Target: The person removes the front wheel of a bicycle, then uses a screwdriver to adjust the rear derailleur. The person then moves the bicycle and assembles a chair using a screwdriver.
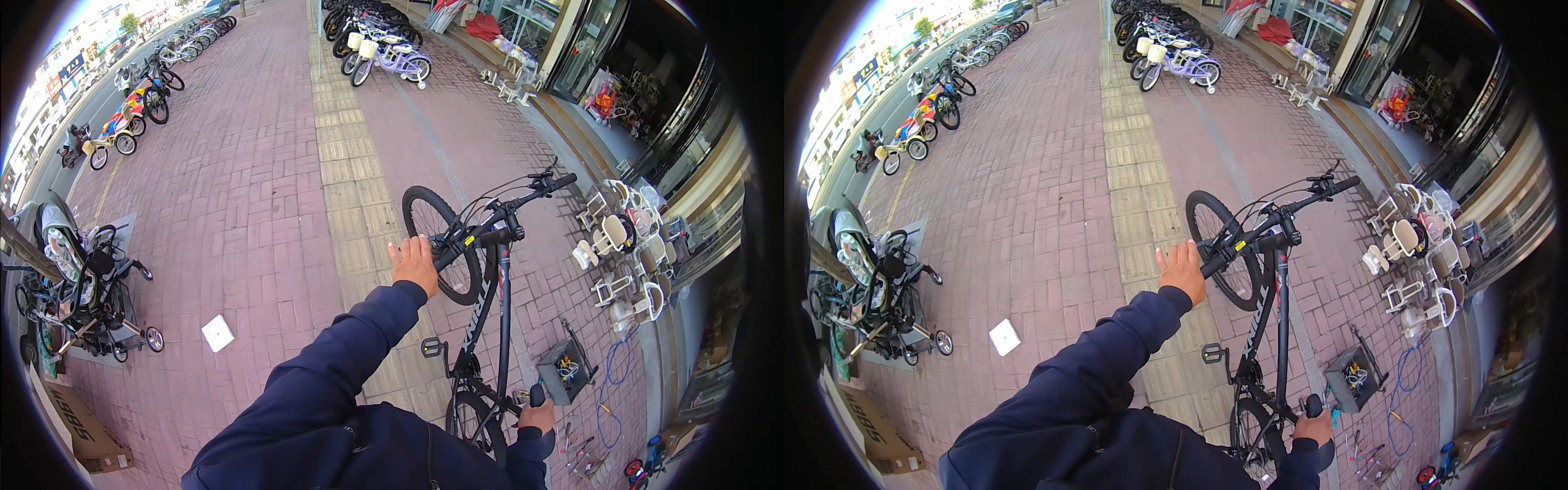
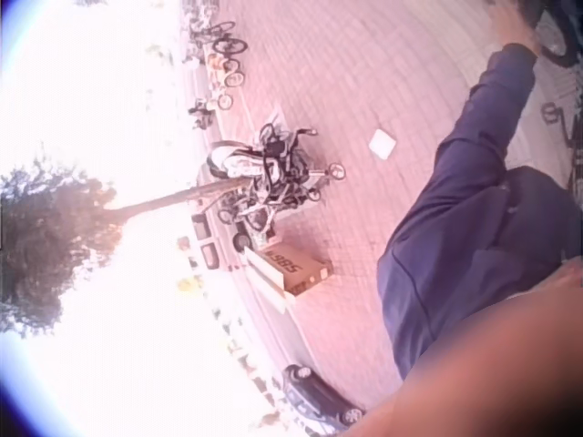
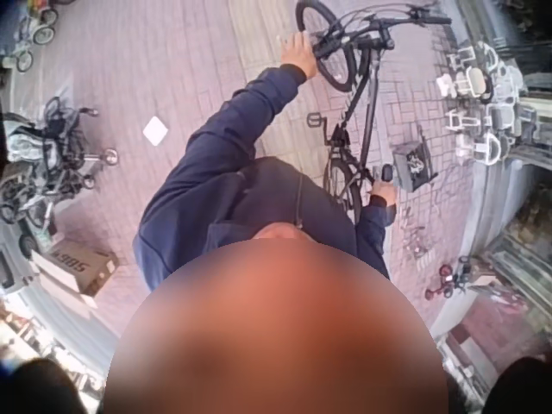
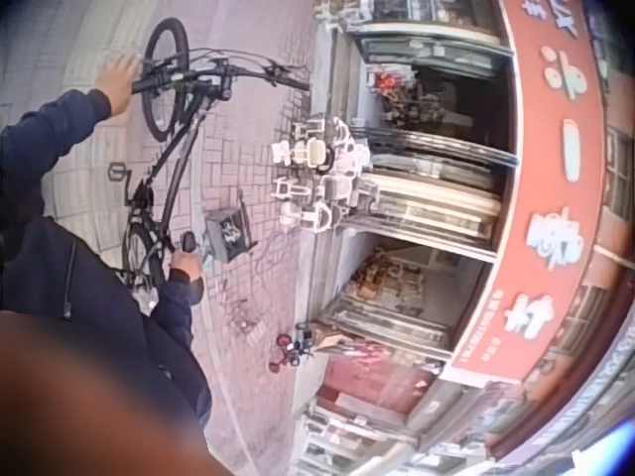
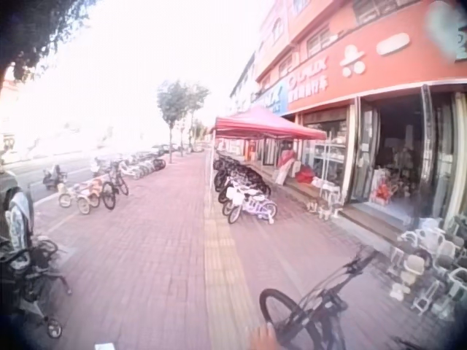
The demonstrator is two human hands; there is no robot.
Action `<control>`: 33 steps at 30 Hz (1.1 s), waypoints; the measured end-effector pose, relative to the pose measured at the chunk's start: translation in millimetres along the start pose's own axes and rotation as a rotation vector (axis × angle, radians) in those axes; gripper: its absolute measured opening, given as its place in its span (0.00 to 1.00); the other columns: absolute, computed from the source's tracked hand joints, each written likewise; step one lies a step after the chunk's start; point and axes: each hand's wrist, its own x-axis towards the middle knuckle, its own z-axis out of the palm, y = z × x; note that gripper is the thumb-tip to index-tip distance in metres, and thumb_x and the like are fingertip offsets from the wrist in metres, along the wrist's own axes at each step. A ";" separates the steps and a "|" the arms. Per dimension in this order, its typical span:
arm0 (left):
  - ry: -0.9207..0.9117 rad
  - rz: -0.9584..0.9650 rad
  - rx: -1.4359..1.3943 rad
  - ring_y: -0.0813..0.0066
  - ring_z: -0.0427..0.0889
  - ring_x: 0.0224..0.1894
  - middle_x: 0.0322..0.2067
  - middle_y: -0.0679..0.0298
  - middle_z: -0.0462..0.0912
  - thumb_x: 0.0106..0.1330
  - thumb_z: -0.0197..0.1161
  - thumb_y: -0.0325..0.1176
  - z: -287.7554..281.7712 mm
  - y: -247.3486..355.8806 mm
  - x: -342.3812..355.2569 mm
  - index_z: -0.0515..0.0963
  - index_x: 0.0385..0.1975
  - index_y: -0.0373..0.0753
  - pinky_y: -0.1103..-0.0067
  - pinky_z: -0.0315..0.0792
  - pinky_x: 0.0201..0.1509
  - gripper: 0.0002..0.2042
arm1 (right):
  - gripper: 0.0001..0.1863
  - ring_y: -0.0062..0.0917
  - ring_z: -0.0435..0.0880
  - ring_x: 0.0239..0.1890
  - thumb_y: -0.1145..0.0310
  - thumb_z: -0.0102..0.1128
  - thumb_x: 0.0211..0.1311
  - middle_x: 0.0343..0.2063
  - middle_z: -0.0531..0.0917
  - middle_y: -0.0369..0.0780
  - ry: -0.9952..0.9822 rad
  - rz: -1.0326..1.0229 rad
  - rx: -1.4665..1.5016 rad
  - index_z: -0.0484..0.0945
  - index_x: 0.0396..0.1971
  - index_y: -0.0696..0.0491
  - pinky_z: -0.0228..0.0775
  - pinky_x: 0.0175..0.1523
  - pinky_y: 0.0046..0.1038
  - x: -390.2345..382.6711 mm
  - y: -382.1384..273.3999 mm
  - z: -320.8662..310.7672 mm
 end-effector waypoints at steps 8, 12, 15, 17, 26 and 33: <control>0.033 -0.043 -0.019 0.53 0.58 0.70 0.63 0.53 0.64 0.57 0.60 0.34 -10.6 -118.0 131.1 0.56 0.70 0.29 0.43 0.40 0.74 0.39 | 0.14 0.49 0.83 0.39 0.66 0.66 0.48 0.32 0.83 0.50 -0.042 -0.049 -0.065 0.76 0.33 0.57 0.73 0.46 0.49 63.1 -165.0 35.9; 0.121 -0.055 -0.014 0.52 0.54 0.73 0.66 0.52 0.62 0.58 0.60 0.34 -18.7 -171.2 199.4 0.58 0.70 0.32 0.43 0.40 0.74 0.37 | 0.12 0.51 0.83 0.37 0.67 0.64 0.49 0.30 0.83 0.51 0.020 -0.121 -0.049 0.76 0.32 0.57 0.74 0.45 0.48 97.1 -248.1 51.0; 0.107 -0.076 0.015 0.49 0.53 0.74 0.68 0.51 0.60 0.59 0.60 0.34 -33.1 -213.4 271.4 0.59 0.70 0.33 0.43 0.40 0.74 0.36 | 0.11 0.50 0.83 0.37 0.68 0.64 0.50 0.30 0.83 0.51 0.020 -0.135 -0.092 0.76 0.31 0.57 0.73 0.44 0.47 126.7 -319.9 58.1; 0.084 -0.088 0.026 0.48 0.53 0.75 0.69 0.50 0.60 0.59 0.59 0.34 -41.9 -238.7 312.2 0.59 0.70 0.34 0.43 0.40 0.74 0.36 | 0.11 0.50 0.83 0.37 0.68 0.65 0.49 0.30 0.82 0.50 -0.004 -0.124 -0.105 0.75 0.31 0.56 0.73 0.44 0.48 142.1 -362.0 61.2; 0.079 -0.146 0.029 0.45 0.54 0.73 0.65 0.51 0.63 0.60 0.58 0.34 -66.4 -359.8 498.6 0.58 0.69 0.31 0.42 0.40 0.73 0.35 | 0.12 0.51 0.83 0.38 0.67 0.64 0.47 0.29 0.83 0.52 -0.022 -0.169 -0.079 0.77 0.30 0.57 0.73 0.46 0.48 213.2 -582.2 93.5; 0.167 -0.182 0.031 0.44 0.56 0.71 0.63 0.52 0.64 0.55 0.62 0.34 -81.4 -466.9 636.7 0.61 0.66 0.30 0.42 0.43 0.73 0.36 | 0.11 0.51 0.84 0.37 0.67 0.63 0.49 0.30 0.83 0.52 -0.047 -0.203 -0.006 0.75 0.30 0.57 0.74 0.45 0.49 258.6 -757.6 116.3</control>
